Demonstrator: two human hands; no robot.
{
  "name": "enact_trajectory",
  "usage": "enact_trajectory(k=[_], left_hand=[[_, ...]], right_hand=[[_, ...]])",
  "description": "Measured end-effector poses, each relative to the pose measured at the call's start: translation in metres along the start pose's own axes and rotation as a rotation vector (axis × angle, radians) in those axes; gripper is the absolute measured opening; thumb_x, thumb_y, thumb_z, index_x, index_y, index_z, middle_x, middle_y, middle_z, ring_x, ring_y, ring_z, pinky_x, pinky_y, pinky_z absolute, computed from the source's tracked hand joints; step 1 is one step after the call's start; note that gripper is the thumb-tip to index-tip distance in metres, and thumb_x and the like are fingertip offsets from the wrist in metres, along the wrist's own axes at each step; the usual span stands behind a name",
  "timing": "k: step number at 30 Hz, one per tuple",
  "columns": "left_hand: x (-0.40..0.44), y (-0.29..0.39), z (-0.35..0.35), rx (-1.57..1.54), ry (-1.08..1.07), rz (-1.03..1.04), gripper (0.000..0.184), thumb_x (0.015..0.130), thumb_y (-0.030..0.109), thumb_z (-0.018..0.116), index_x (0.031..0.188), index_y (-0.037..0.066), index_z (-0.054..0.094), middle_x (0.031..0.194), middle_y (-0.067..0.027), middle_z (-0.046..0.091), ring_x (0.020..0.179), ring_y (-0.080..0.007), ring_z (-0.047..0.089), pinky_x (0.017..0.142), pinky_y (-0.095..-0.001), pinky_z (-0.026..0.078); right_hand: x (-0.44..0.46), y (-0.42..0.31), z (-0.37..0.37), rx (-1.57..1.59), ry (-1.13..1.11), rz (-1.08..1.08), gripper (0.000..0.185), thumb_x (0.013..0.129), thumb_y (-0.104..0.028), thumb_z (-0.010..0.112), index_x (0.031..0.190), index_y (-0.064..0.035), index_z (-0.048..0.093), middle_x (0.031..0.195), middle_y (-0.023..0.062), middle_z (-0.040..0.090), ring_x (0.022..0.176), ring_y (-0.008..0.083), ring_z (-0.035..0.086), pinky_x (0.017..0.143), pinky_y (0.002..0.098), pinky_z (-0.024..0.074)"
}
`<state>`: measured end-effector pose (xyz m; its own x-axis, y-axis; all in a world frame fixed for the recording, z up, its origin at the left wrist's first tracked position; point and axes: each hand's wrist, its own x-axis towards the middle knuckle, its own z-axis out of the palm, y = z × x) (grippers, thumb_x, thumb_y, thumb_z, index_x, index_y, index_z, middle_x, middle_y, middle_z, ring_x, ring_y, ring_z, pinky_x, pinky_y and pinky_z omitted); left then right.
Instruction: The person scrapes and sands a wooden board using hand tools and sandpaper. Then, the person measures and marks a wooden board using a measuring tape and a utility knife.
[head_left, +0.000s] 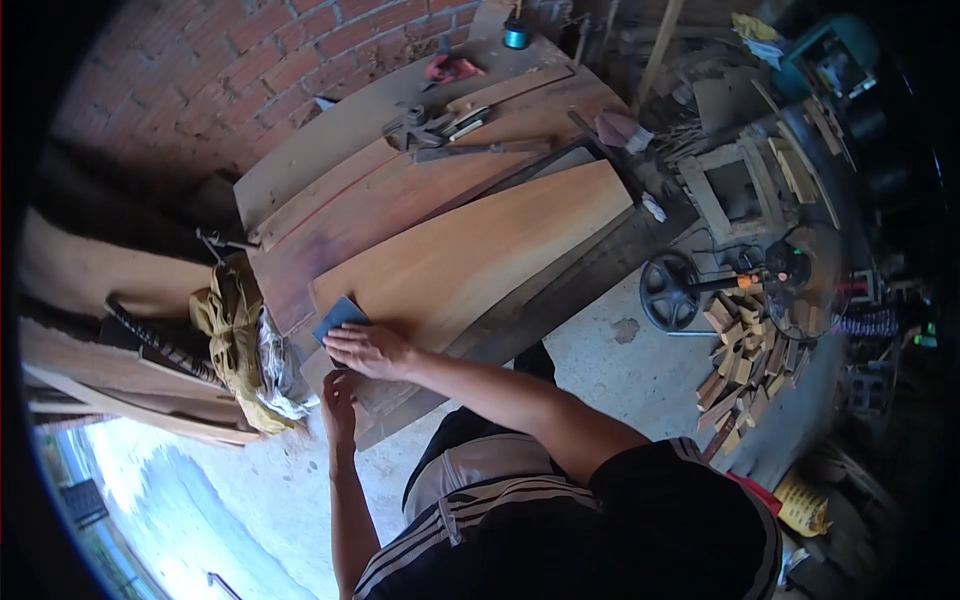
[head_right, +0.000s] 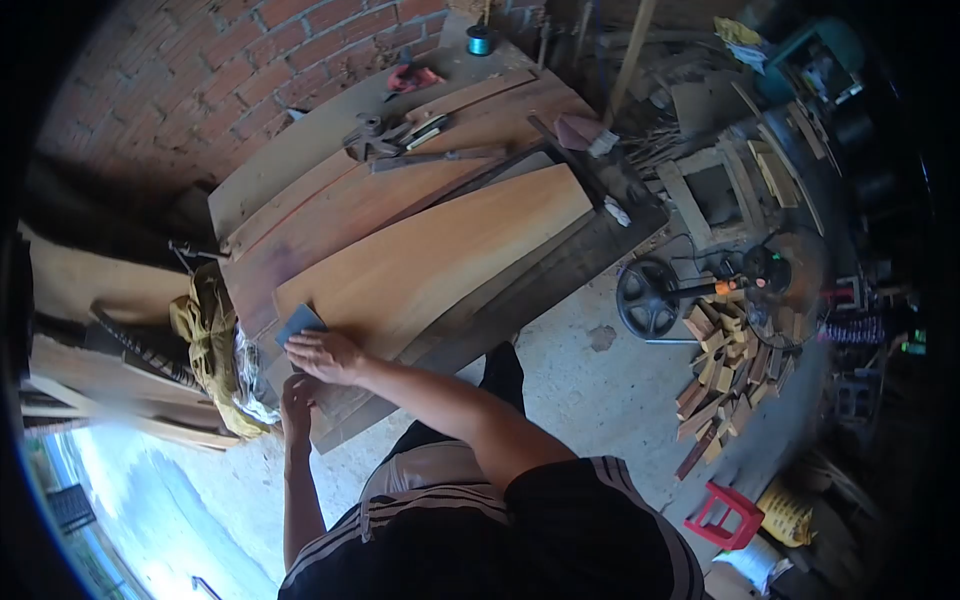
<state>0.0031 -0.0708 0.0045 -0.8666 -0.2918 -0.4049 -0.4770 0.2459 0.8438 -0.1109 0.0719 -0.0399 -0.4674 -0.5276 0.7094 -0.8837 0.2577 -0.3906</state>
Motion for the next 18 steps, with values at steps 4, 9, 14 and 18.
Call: enact_trajectory(k=[4, 9, 14, 18], left_hand=[[-0.003, -0.004, 0.006, 0.181, 0.088, 0.024, 0.032, 0.095, 0.023, 0.056, 0.124, 0.011, 0.052, 0.096, -0.0088, 0.064, 0.086, -0.0171, 0.061, 0.072, -0.0316, 0.049], [0.001, -0.001, 0.008, 0.238, 0.104, 0.121, 0.034, 0.091, 0.017, 0.064, 0.120, 0.009, 0.050, 0.092, -0.0067, 0.061, 0.082, -0.0159, 0.058, 0.071, -0.0308, 0.048], [0.016, -0.001, -0.001, 0.173, -0.011, -0.045, 0.044, 0.087, 0.020, 0.071, 0.120, 0.004, 0.046, 0.084, -0.0043, 0.056, 0.071, -0.0123, 0.052, 0.062, -0.0279, 0.044], [0.027, 0.013, 0.000, 0.222, -0.021, -0.143, 0.049, 0.086, 0.026, 0.073, 0.118, 0.002, 0.046, 0.083, -0.0052, 0.056, 0.070, -0.0115, 0.051, 0.058, -0.0269, 0.042]], right_hand=[[-0.014, 0.117, -0.118, -0.176, 0.010, 0.351, 0.021, 0.085, -0.002, 0.051, 0.103, -0.0071, 0.060, 0.113, 0.0116, 0.059, 0.110, 0.0311, 0.054, 0.095, 0.0401, 0.0449], [-0.079, 0.193, -0.219, -0.755, 0.079, 0.642, 0.032, 0.100, -0.015, 0.044, 0.125, 0.0006, 0.056, 0.136, 0.0184, 0.053, 0.131, 0.0350, 0.045, 0.110, 0.0425, 0.0366], [-0.038, 0.083, -0.103, -0.336, 0.018, 0.507, 0.034, 0.091, -0.010, 0.053, 0.123, -0.0022, 0.059, 0.136, 0.0175, 0.054, 0.131, 0.0310, 0.047, 0.113, 0.0412, 0.0347], [-0.026, 0.082, -0.163, -0.111, -0.318, 0.500, 0.046, 0.085, 0.001, 0.053, 0.130, -0.0057, 0.055, 0.140, 0.0145, 0.050, 0.135, 0.0292, 0.044, 0.114, 0.0407, 0.0350]])
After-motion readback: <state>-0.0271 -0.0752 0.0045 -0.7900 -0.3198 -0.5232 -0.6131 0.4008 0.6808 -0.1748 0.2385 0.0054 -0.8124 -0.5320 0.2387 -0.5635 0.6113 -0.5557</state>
